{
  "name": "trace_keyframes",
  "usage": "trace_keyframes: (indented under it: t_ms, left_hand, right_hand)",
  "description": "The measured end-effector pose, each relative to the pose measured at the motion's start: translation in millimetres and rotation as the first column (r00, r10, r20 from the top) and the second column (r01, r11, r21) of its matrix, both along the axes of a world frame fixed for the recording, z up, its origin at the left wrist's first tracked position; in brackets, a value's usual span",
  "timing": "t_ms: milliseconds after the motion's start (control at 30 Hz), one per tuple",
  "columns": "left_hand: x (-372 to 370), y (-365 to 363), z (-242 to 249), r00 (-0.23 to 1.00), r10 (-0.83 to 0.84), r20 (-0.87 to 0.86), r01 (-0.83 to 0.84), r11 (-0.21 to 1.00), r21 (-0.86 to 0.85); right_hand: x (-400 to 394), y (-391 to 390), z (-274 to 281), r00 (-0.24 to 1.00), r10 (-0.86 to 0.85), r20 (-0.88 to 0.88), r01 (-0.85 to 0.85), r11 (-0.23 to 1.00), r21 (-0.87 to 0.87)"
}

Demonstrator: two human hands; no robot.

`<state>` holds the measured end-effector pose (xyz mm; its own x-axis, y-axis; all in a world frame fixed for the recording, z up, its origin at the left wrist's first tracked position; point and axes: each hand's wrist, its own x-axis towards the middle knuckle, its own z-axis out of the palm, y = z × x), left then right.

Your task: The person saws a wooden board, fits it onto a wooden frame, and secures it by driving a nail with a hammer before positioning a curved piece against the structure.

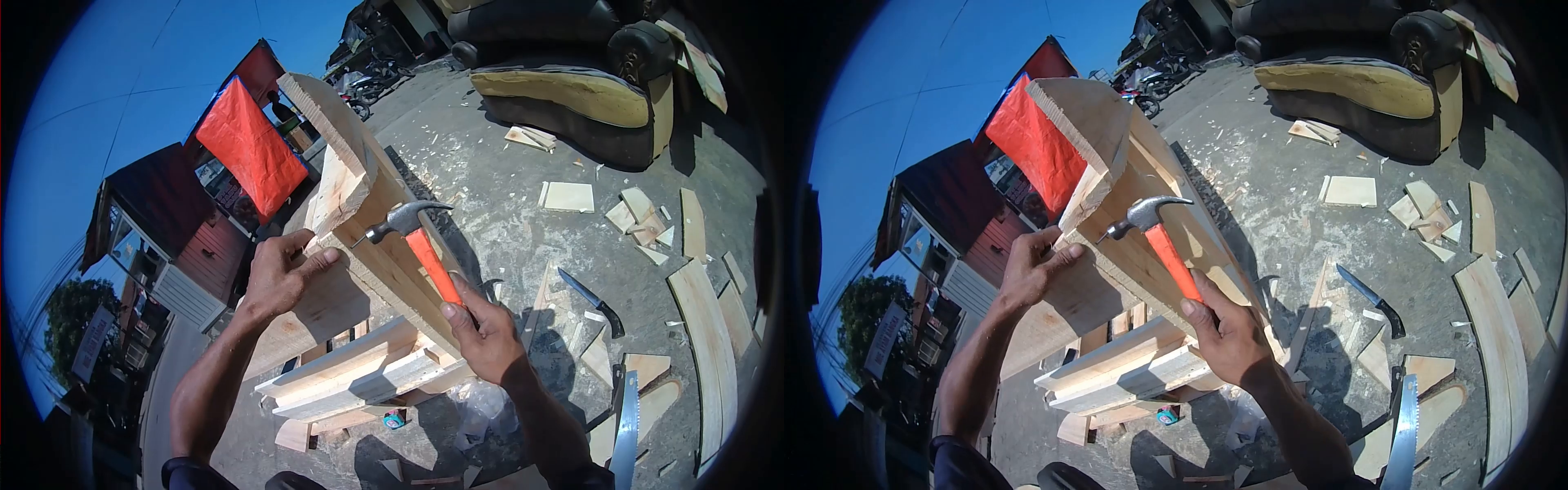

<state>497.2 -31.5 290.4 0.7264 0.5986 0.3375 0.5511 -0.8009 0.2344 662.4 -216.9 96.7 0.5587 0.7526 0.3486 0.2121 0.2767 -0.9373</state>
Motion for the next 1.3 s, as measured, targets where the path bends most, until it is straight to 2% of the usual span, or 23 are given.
trace_keyframes:
  t_ms: [33, 100, 133, 167, 233, 267, 333, 367, 467, 500, 533, 600, 633, 667, 733, 867, 1033, 1133, 1167, 1200, 1233, 1267, 1300]
  left_hand:
    - [1, -2, 2, 1.0, -0.005, -0.004, 0.005, 1.0, 0.005]
    - [5, -8, 2, 0.999, 0.035, -0.005, -0.035, 0.999, -0.018]
    - [5, -6, 2, 0.999, 0.034, -0.01, -0.035, 0.999, -0.023]
    - [2, -4, 0, 0.998, 0.045, -0.033, -0.046, 0.999, -0.021]
    - [8, -3, 3, 0.999, 0.035, -0.029, -0.034, 0.999, 0.008]
    - [7, -6, 2, 0.999, 0.039, -0.02, -0.039, 0.999, -0.007]
    - [6, -12, 3, 0.999, 0.047, -0.016, -0.048, 0.998, -0.03]
    - [10, -14, 8, 0.997, 0.065, -0.037, -0.066, 0.998, -0.022]
    - [0, -6, 1, 0.998, 0.049, -0.046, -0.051, 0.997, -0.05]
    - [2, -1, 0, 1.0, 0.002, 0.003, -0.002, 0.999, -0.052]
    - [3, -5, 2, 1.0, 0.006, -0.002, -0.006, 0.999, -0.053]
    - [7, -14, 6, 0.996, 0.075, -0.05, -0.075, 0.997, -0.008]
    - [10, -12, 8, 0.997, 0.068, -0.043, -0.068, 0.998, -0.005]
    - [10, -12, 8, 0.995, 0.079, -0.061, -0.079, 0.997, 0.0]
    - [7, -10, 7, 0.993, 0.09, -0.071, -0.089, 0.996, 0.014]
    - [3, -6, 2, 0.999, 0.027, -0.032, -0.028, 0.999, -0.022]
    - [11, -8, 9, 0.999, 0.024, -0.029, -0.023, 0.999, 0.027]
    - [8, -9, 6, 0.998, 0.04, -0.044, -0.04, 0.999, -0.005]
    - [12, -10, 10, 0.997, 0.048, -0.056, -0.048, 0.999, 0.007]
    - [8, -12, 9, 0.994, 0.07, -0.083, -0.07, 0.998, 0.004]
    - [4, -11, 6, 0.994, 0.073, -0.077, -0.073, 0.997, 0.003]
    - [3, -7, 4, 0.998, 0.044, -0.033, -0.045, 0.999, -0.023]
    - [2, -5, 2, 1.0, 0.021, 0.006, -0.02, 0.998, -0.056]
  right_hand:
    - [17, 3, -7, 0.978, -0.145, 0.15, 0.128, 0.985, 0.116]
    - [36, -9, -1, 0.897, 0.012, -0.442, -0.005, 1.0, 0.019]
    - [30, -4, 1, 0.755, -0.049, -0.654, 0.123, 0.99, 0.068]
    - [15, 2, 2, 0.731, -0.11, -0.674, 0.217, 0.973, 0.077]
    - [-5, 16, -17, 0.978, -0.12, -0.17, 0.146, 0.978, 0.149]
    - [-4, 15, -21, 0.998, -0.062, 0.029, 0.057, 0.989, 0.134]
    - [22, -9, 6, 0.912, 0.122, -0.393, -0.154, 0.987, -0.051]
    - [22, -1, 8, 0.918, 0.125, -0.377, -0.153, 0.987, -0.044]
    - [-4, 21, -22, 0.96, -0.203, -0.195, 0.229, 0.966, 0.123]
    - [-5, 29, -35, 0.964, -0.082, 0.254, 0.02, 0.97, 0.241]
    - [4, 17, -19, 0.965, -0.079, 0.248, 0.017, 0.971, 0.24]
    - [29, -12, 16, 0.941, 0.112, -0.318, -0.074, 0.989, 0.131]
    - [27, 0, 2, 0.722, 0.105, -0.684, 0.184, 0.924, 0.336]
    - [18, 0, 2, 0.718, 0.101, -0.688, 0.185, 0.926, 0.329]
    - [2, 8, 11, 0.937, -0.018, -0.348, 0.101, 0.97, 0.221]
    - [38, -14, 22, 0.921, 0.104, -0.375, -0.133, 0.99, -0.052]
    - [12, 7, 7, 0.995, 0.012, -0.096, -0.004, 0.997, 0.083]
    - [24, -17, 35, 0.836, 0.05, -0.547, -0.136, 0.984, -0.117]
    - [17, -6, 29, 0.604, -0.007, -0.797, 0.122, 0.989, 0.084]
    - [4, 6, 5, 0.6, -0.012, -0.8, 0.113, 0.991, 0.07]
    - [-7, 24, -23, 0.941, -0.029, -0.337, 0.105, 0.972, 0.209]
    - [-6, 38, -33, 0.964, -0.115, 0.24, 0.028, 0.941, 0.338]
    - [-2, 36, -25, 0.961, -0.12, 0.248, 0.028, 0.937, 0.347]
